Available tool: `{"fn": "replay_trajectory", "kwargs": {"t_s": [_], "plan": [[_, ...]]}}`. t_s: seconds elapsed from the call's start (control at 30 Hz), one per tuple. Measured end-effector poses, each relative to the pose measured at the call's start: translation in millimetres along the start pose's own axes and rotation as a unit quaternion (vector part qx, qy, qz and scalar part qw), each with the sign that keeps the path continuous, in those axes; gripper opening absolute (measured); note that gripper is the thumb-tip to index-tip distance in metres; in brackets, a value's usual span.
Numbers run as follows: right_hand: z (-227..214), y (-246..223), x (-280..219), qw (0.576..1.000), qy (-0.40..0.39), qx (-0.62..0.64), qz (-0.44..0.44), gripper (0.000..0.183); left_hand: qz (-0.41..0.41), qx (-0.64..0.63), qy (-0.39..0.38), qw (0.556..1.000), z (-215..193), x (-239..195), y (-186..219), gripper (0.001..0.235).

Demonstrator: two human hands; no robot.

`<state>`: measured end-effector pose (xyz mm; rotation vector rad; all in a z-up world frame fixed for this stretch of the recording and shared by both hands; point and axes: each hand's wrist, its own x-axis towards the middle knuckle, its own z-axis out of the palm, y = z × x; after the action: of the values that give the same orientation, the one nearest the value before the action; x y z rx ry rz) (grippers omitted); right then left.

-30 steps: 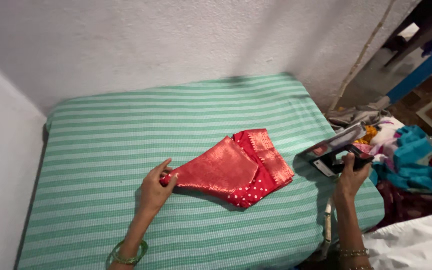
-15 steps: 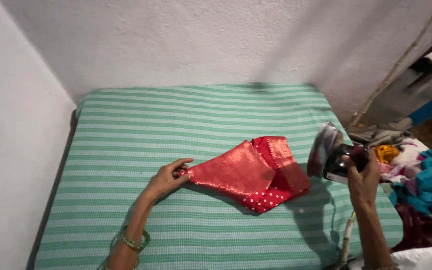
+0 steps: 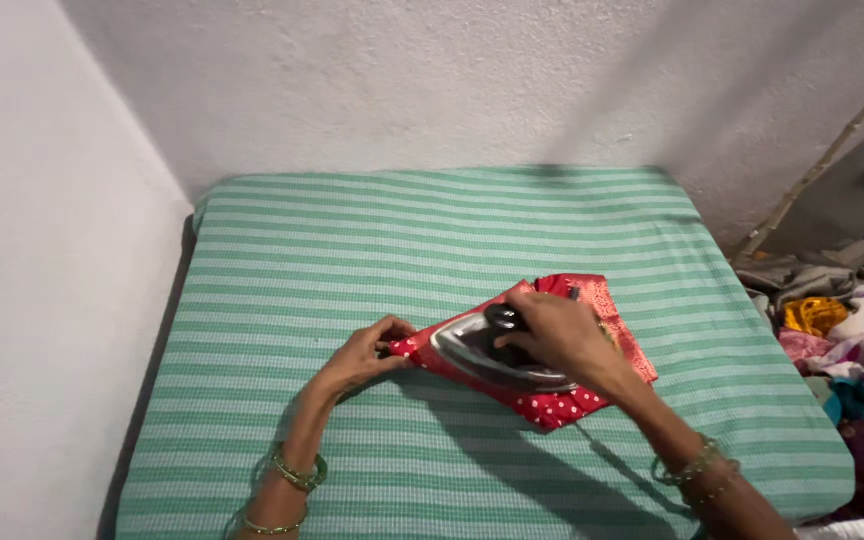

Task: The person irons a red and white polka dot garment by hand using an iron on a padded surface, folding the garment between ironing passes and finally placing it onto a pile of other clothes.

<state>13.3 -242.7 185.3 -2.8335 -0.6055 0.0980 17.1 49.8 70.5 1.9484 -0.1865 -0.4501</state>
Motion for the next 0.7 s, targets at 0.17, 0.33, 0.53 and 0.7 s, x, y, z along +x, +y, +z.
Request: {"fn": "replay_trajectory", "kwargs": {"t_s": [0.17,0.33,0.53,0.7], "plan": [[46.0,-6.7,24.0,0.998,-0.002,-0.058,-0.025,0.051,-0.004,0.000,-0.006,1.000,-6.7,-5.3,2.3,0.039],[66.1,-2.4,41.9,0.997,0.039,-0.061,-0.028,0.051,-0.040,0.040,0.030,0.998,-6.0,-4.9,5.9,0.021],[58.7,-8.3,44.3,0.995,0.027,-0.093,-0.009,0.051,0.070,0.058,0.057,0.994,2.5,0.7,-11.1,0.020],[63.6,-13.0,50.8,0.995,0.081,-0.048,0.044,0.045,0.089,0.062,0.067,0.992,6.0,5.1,-19.0,0.018]]}}
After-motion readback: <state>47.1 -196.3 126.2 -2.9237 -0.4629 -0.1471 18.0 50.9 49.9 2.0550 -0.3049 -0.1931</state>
